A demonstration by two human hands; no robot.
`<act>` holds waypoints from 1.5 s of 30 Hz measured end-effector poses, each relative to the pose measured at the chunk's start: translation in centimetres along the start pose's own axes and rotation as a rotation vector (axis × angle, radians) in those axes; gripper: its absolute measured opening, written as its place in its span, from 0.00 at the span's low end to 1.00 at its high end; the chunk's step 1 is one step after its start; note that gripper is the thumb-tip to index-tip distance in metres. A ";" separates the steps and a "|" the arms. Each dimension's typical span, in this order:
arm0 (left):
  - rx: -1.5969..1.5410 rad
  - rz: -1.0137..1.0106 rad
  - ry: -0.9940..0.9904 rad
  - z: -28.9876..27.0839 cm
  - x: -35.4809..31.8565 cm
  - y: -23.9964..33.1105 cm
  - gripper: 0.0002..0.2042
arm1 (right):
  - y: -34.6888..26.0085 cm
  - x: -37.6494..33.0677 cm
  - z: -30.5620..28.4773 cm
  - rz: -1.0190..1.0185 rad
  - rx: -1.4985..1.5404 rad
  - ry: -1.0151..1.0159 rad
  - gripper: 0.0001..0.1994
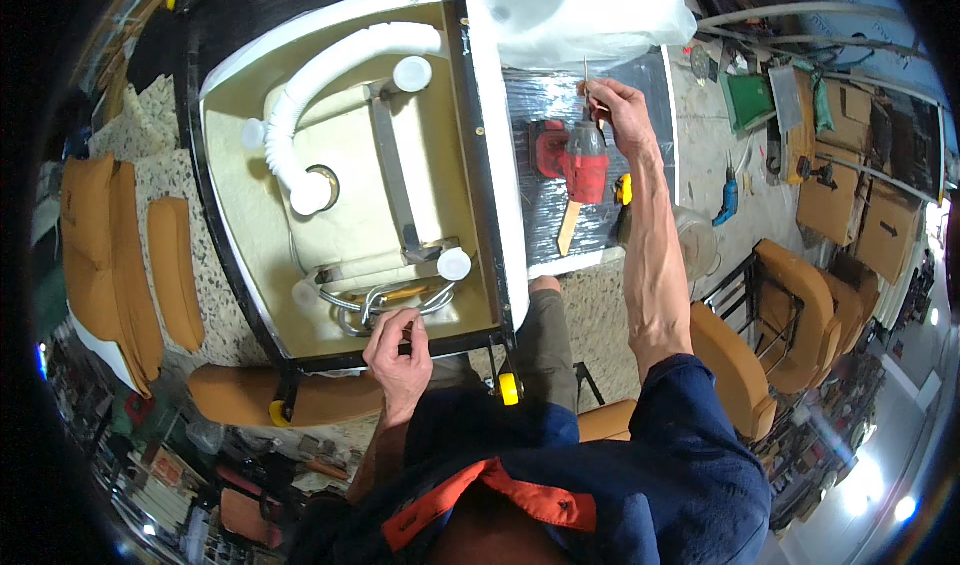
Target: The person assembles a chair by attaching a metal frame to a white plastic seat base using a red cordless drill. They position the frame, insert screws, and tighten them at multiple points around the perimeter of the seat base.
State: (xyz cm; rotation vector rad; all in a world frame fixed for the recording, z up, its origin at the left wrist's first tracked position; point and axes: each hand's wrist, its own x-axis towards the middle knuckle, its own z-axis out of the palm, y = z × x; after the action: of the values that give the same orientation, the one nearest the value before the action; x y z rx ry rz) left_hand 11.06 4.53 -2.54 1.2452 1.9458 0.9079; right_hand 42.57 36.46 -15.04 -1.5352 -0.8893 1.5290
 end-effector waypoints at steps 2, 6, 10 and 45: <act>0.031 0.005 0.008 -0.1 -0.3 0.1 0.07 | 2.2 0.1 0.0 -0.008 0.227 0.156 0.10; -0.009 0.012 -0.016 0.9 0.1 0.0 0.07 | 20.2 0.6 -11.4 0.082 -1.025 0.430 0.18; 0.033 -0.005 -0.001 0.6 -0.3 0.0 0.07 | 25.9 -5.1 -6.9 0.214 -0.999 0.370 0.31; -0.078 -0.101 0.086 -21.6 13.1 -11.6 0.35 | -7.0 -33.0 30.4 0.090 -0.453 -0.481 0.13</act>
State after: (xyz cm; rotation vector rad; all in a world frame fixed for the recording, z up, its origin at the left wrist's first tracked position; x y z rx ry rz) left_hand -16.41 8.70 -2.18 1.0703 2.0011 0.9901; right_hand 11.48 11.73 6.95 -1.5470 -1.5429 1.8954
